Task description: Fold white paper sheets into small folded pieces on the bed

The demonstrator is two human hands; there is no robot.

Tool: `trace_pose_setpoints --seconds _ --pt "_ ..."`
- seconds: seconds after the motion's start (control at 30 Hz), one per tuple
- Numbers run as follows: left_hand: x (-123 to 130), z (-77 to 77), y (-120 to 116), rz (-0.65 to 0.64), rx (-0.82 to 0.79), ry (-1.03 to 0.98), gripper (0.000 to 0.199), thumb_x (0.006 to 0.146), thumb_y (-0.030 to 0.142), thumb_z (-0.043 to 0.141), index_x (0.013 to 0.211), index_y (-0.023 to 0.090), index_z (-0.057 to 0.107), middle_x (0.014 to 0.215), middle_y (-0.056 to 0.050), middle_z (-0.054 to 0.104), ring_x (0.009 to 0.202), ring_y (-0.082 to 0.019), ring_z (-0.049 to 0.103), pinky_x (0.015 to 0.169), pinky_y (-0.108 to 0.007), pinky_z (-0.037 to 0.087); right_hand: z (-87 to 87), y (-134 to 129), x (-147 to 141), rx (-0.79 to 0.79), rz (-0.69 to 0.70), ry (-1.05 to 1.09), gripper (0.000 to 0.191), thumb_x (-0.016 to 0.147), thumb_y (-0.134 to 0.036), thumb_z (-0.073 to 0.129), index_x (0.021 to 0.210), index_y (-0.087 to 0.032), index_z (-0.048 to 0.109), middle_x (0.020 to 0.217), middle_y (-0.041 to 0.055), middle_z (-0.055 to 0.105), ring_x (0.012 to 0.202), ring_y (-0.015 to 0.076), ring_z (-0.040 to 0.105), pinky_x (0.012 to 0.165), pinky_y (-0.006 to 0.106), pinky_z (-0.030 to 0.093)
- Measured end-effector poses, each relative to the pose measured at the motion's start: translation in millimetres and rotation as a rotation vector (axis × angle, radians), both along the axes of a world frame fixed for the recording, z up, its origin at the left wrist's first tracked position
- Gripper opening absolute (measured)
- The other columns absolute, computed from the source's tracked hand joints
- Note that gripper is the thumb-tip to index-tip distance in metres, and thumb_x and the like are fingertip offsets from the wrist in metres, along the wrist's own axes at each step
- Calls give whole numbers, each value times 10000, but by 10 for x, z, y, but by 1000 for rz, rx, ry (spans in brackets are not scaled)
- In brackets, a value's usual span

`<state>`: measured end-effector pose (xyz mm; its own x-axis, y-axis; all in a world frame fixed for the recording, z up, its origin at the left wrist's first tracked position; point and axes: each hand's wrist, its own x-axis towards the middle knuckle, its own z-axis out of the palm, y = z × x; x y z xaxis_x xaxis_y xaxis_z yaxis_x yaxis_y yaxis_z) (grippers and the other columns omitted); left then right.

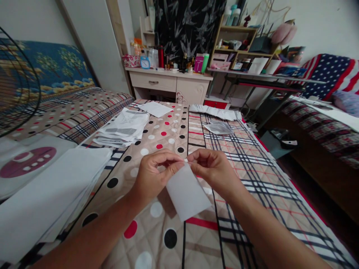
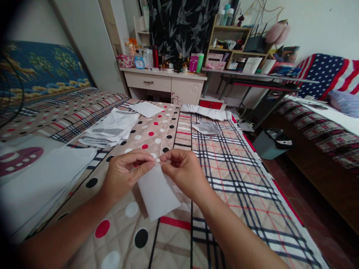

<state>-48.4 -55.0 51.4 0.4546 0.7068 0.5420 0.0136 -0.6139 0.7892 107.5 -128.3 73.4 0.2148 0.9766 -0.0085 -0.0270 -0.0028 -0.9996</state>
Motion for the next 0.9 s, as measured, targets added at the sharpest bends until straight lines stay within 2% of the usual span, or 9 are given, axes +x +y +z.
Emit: trace_pose_setpoints --seconds 0.17,0.43,0.63,0.9 --pt "-8 -1 -5 -3 -30 7 76 793 264 706 763 207 744 766 -38 719 725 -158 660 629 -241 533 33 -19 -20 32 -2 -41 226 623 -340 821 702 -161 709 668 21 681 582 116 579 538 229 446" --pt "-14 4 -2 42 -11 -4 66 793 220 699 734 201 722 754 -22 710 728 -148 658 651 -232 529 35 -15 -7 -17 5 -12 241 596 -334 832 715 -165 708 671 20 682 590 126 587 553 245 454" --pt "-14 16 -11 33 -24 -15 54 781 229 703 742 199 727 778 -38 724 758 -166 673 653 -245 543 79 -47 -10 41 7 -210 86 723 -243 702 738 -159 711 693 26 683 616 124 580 567 236 442" --pt "-13 35 -4 -4 -70 -29 36 764 205 702 741 193 727 770 -32 724 718 -156 672 622 -241 542 98 -55 -19 78 28 -316 96 764 -181 613 751 -160 705 705 26 689 632 130 587 585 240 444"
